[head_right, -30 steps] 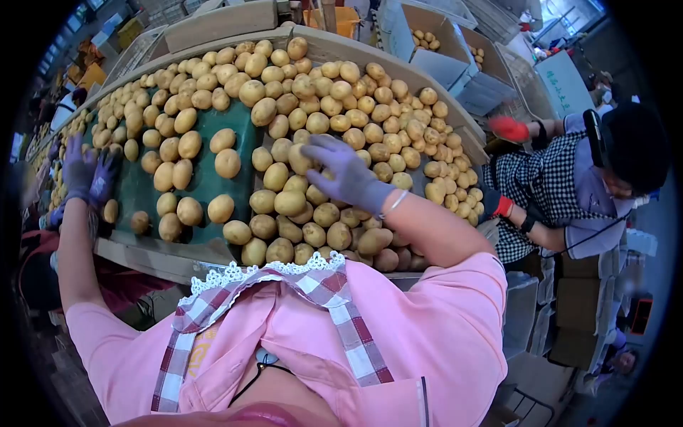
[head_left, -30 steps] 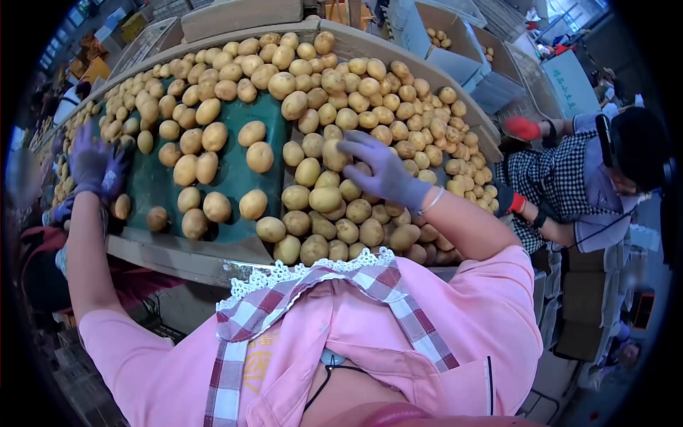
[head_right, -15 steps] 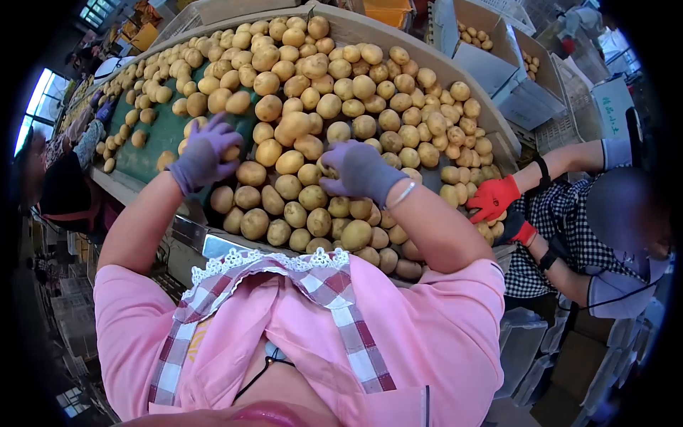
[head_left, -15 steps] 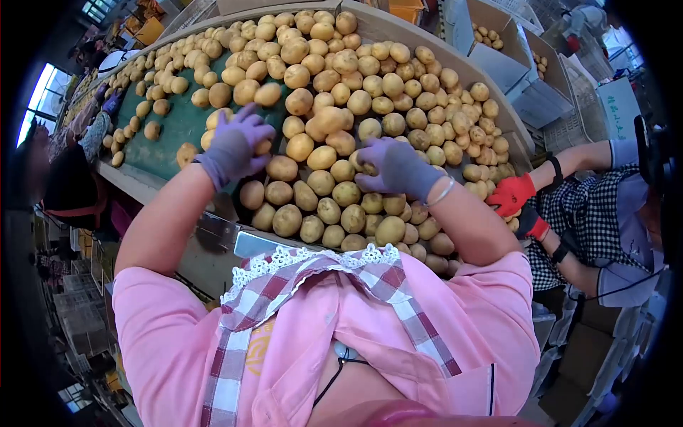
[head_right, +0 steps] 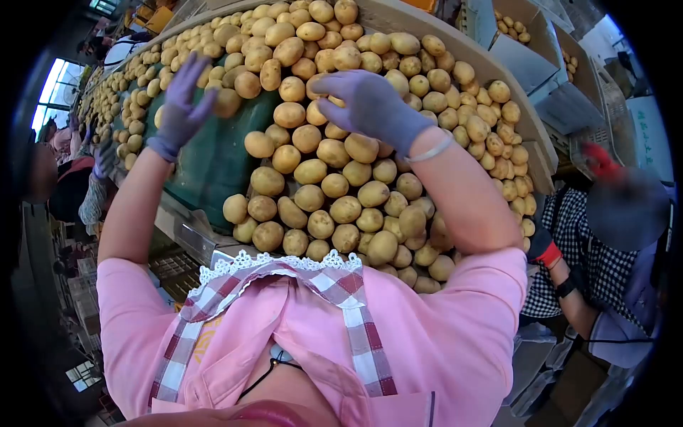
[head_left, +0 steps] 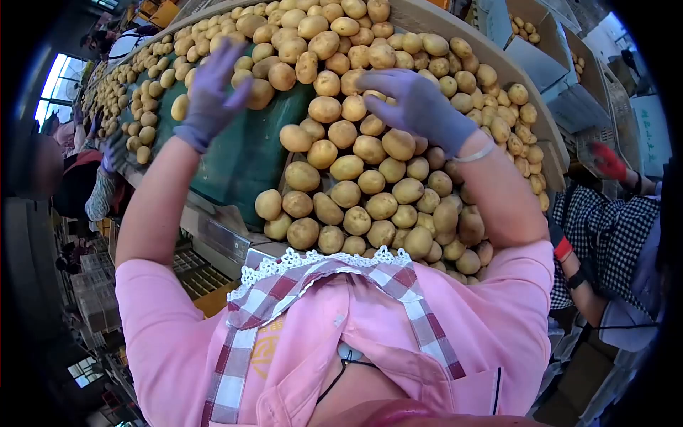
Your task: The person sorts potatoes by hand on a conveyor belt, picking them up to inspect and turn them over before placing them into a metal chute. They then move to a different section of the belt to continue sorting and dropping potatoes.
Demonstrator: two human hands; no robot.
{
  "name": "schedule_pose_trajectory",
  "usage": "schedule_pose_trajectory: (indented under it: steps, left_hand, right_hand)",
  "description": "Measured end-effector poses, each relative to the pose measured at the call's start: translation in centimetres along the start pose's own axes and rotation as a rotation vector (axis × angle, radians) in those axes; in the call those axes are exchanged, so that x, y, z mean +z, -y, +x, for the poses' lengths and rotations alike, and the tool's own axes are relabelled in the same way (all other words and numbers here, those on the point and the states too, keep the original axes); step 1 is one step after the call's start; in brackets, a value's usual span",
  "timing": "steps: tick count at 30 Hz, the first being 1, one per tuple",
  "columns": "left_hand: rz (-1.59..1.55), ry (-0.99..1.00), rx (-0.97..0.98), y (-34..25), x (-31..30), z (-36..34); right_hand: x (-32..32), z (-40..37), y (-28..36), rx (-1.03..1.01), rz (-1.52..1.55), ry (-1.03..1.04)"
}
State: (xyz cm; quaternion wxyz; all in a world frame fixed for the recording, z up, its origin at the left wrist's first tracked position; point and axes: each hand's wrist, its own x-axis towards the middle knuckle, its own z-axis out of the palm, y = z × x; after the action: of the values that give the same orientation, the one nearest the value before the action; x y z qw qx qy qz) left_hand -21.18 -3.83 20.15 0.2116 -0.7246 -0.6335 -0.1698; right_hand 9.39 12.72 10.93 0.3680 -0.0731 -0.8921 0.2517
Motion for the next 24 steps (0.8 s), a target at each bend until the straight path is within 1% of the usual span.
schedule_pose_trajectory:
  steps: [1, 2, 3, 6, 7, 8, 9, 10, 11, 12, 13, 14, 15, 16, 17, 19, 20, 22, 23, 24]
  left_hand:
    - [-0.146, 0.070, 0.113, -4.3, 0.9, 1.6]
    - [-0.125, 0.186, 0.201, -6.9, 4.1, 2.4]
    - [-0.082, 0.308, 0.286, -8.6, 5.3, 2.4]
    - [0.181, 0.408, 0.277, -6.8, 7.2, 1.5]
    - [0.201, 0.412, 0.135, -6.2, 6.9, 1.4]
    - [0.118, 0.412, 0.009, -4.0, 7.0, 0.6]
    - [0.145, 0.459, -0.077, -2.1, 5.8, 0.1]
    - [0.263, 0.568, -0.199, 1.0, 5.9, -1.2]
    - [0.390, 0.580, -0.271, 4.2, 5.3, -3.3]
    - [0.334, 0.610, -0.363, 4.6, 2.4, -3.6]
    - [-0.212, 0.558, -0.423, 12.1, 4.0, -5.5]
    - [-0.256, 0.440, -0.385, 13.6, 4.3, -7.3]
    - [-0.298, 0.316, -0.347, 14.2, 4.4, -8.2]
    - [-0.229, 0.361, -0.234, 11.7, 3.5, -7.4]
    - [-0.206, 0.340, -0.251, 9.7, 3.5, -6.6]
    - [-0.205, 0.287, -0.186, 8.0, 4.1, -4.9]
    - [-0.124, 0.276, -0.169, 7.3, 4.5, -4.0]
    - [-0.059, 0.163, -0.148, 5.9, 5.2, -2.4]
    - [-0.028, 0.103, -0.139, 5.3, 5.6, -1.8]
    - [0.098, 0.079, -0.075, 4.4, 5.5, -1.3]
  right_hand:
    - [2.6, 1.7, -1.1, -0.061, 0.016, 0.033]
    - [6.2, 2.6, -3.3, -0.038, -0.152, 0.057]
    - [8.4, 3.1, -3.8, -0.026, -0.304, 0.073]
    - [9.3, 2.7, -2.3, 0.125, -0.290, 0.159]
    - [7.6, 2.5, -2.0, 0.161, -0.201, 0.251]
    - [6.3, 1.6, -1.6, 0.147, -0.156, 0.261]
    - [5.3, 0.8, -1.2, 0.124, -0.118, 0.269]
    - [5.1, -0.5, -0.8, 0.074, -0.234, 0.263]
    - [4.8, -2.2, 0.0, 0.022, -0.345, 0.259]
    - [3.3, -3.6, 1.8, 0.019, -0.388, 0.342]
    - [3.1, -5.8, 2.7, -0.021, -0.521, 0.329]
    - [3.3, -7.8, 3.6, 0.122, -0.388, 0.342]
    - [2.4, -9.3, 4.6, 0.107, -0.392, 0.293]
    - [1.3, -10.8, 5.5, 0.093, -0.394, 0.242]
    - [0.1, -12.0, 6.6, 0.160, -0.418, 0.273]
    - [-2.3, -14.5, 8.6, 0.305, -0.467, 0.322]
    - [-3.4, -15.9, 8.5, 0.400, -0.448, 0.335]
    - [-5.4, -18.9, 7.9, 0.592, -0.406, 0.353]
    - [-5.8, -20.0, 7.6, 0.630, -0.336, 0.374]
    - [-6.1, -20.8, 7.2, 0.659, -0.263, 0.394]
